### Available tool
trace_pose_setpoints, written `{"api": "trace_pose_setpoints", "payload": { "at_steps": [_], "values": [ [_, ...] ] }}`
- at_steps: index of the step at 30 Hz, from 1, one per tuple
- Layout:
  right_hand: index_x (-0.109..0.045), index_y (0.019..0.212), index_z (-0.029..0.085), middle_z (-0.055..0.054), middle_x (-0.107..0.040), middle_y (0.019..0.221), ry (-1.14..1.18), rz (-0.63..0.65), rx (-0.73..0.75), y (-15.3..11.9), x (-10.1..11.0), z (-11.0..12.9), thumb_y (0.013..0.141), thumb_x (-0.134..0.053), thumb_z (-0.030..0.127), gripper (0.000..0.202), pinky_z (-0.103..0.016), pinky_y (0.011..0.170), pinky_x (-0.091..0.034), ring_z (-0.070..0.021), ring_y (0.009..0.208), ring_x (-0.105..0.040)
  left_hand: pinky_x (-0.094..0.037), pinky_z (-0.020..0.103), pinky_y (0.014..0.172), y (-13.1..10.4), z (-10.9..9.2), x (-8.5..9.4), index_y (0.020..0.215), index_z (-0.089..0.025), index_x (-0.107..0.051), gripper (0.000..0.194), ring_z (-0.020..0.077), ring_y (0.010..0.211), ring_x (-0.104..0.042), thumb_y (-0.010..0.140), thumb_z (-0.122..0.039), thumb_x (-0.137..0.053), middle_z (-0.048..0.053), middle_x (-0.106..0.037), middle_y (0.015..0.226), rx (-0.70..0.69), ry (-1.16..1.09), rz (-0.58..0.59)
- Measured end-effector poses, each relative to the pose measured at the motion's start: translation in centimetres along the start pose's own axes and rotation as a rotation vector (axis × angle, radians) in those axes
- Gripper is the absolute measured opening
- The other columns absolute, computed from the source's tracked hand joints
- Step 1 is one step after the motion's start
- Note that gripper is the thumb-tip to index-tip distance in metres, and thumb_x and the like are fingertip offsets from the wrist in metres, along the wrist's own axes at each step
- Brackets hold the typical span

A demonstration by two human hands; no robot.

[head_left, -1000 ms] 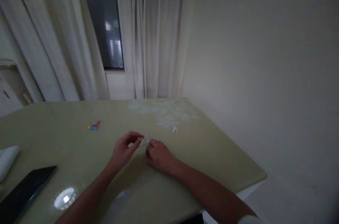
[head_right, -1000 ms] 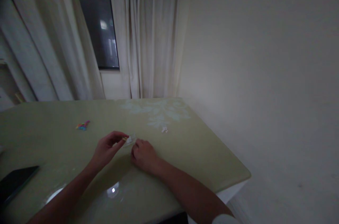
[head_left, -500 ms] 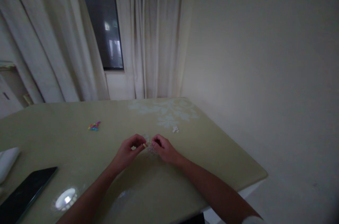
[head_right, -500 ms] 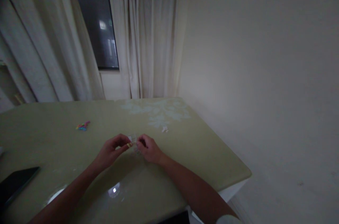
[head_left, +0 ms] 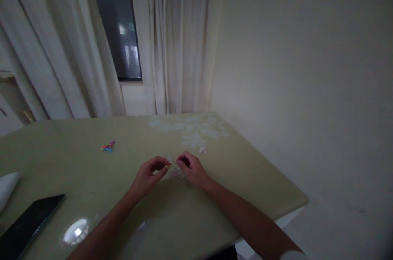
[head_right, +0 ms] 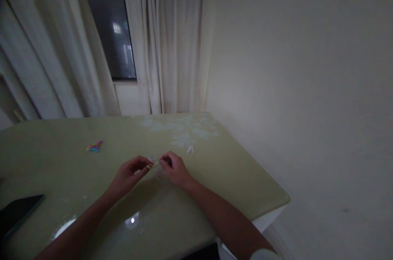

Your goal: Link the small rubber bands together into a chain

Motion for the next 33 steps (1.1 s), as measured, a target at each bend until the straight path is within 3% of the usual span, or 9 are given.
{"api": "trace_pose_setpoints", "payload": {
  "at_steps": [7,10,14,19,22,26,29,33],
  "values": [
    [-0.067,0.096,0.018,0.0,-0.06,0.081,-0.154,0.061,0.035,-0.1,-0.2,-0.7,0.099,-0.058,0.03,0.016,-0.027,0.073,-0.042,-0.0143,0.075,-0.054,-0.059,0.032,0.073,0.4,0.0,0.1,0.091,-0.021,-0.075,0.023,0.0214,0.077,-0.074,0.085,-0.043,-0.072,0.006,-0.078,0.084,0.021,0.002,-0.055],
    [-0.071,0.1,0.019,-0.003,-0.062,0.095,-0.332,0.115,0.099,-0.2,-1.0,-0.9,0.095,-0.066,0.022,0.008,-0.028,0.082,-0.045,-0.0162,0.087,-0.058,-0.059,0.034,0.077,0.5,0.0,0.5,0.094,-0.021,-0.076,0.024,0.0223,0.081,-0.075,0.086,-0.043,-0.07,0.007,-0.079,0.09,0.007,0.022,-0.095],
    [-0.073,0.101,0.02,-0.006,-0.061,0.107,-0.555,0.247,0.158,-0.1,-2.4,-1.2,0.088,-0.076,0.024,0.014,-0.031,0.091,-0.045,-0.0201,0.1,-0.058,-0.058,0.03,0.071,0.6,0.1,0.8,0.087,-0.021,-0.073,0.023,0.02,0.073,-0.072,0.084,-0.043,-0.073,0.004,-0.076,0.081,-0.002,-0.003,-0.121],
    [-0.069,0.101,0.016,-0.009,-0.06,0.108,-0.721,0.313,0.221,-0.1,-3.2,-1.4,0.096,-0.065,0.021,0.008,-0.036,0.097,-0.043,-0.0234,0.106,-0.054,-0.056,0.028,0.068,0.4,-0.2,0.9,0.085,-0.021,-0.069,0.022,0.0176,0.07,-0.069,0.086,-0.042,-0.073,0.002,-0.073,0.077,-0.02,0.014,-0.134],
    [-0.064,0.099,0.015,-0.009,-0.058,0.106,-0.637,0.281,0.184,-0.1,-2.7,-1.4,0.1,-0.059,0.018,0.006,-0.036,0.097,-0.042,-0.0216,0.104,-0.052,-0.055,0.027,0.067,0.3,-0.4,1.0,0.083,-0.02,-0.068,0.022,0.0168,0.069,-0.067,0.086,-0.042,-0.072,0.001,-0.072,0.075,-0.033,0.04,-0.172],
    [-0.059,0.094,0.017,-0.005,-0.057,0.1,-0.331,0.142,0.087,0.2,-1.5,-1.5,0.101,-0.055,0.017,0.008,-0.032,0.089,-0.044,-0.0172,0.095,-0.053,-0.056,0.028,0.069,0.4,-0.7,1.2,0.086,-0.021,-0.071,0.021,0.0184,0.072,-0.07,0.086,-0.042,-0.071,0.002,-0.075,0.078,-0.042,0.066,-0.197],
    [-0.058,0.094,0.018,-0.001,-0.057,0.089,-0.111,0.07,-0.012,0.6,-1.0,-1.6,0.101,-0.056,0.025,0.01,-0.029,0.08,-0.044,-0.016,0.085,-0.052,-0.058,0.031,0.074,0.3,-0.9,1.0,0.092,-0.023,-0.077,0.019,0.0206,0.078,-0.074,0.087,-0.038,-0.068,0.005,-0.08,0.087,-0.038,0.093,-0.147],
    [-0.06,0.095,0.018,0.001,-0.057,0.08,0.049,0.084,-0.066,0.6,-0.9,-1.4,0.101,-0.054,0.036,0.02,-0.028,0.072,-0.044,-0.0155,0.078,-0.052,-0.058,0.03,0.074,0.2,-0.9,0.2,0.092,-0.025,-0.08,0.018,0.0202,0.079,-0.073,0.088,-0.035,-0.066,0.005,-0.08,0.088,-0.069,0.09,-0.066]
  ]
}}
Point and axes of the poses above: each hand's wrist, its own y-axis towards the middle knuckle, its own x-axis out of the back of the hand, z = x × y, the point moved 2 cm from there along y, towards the middle knuckle
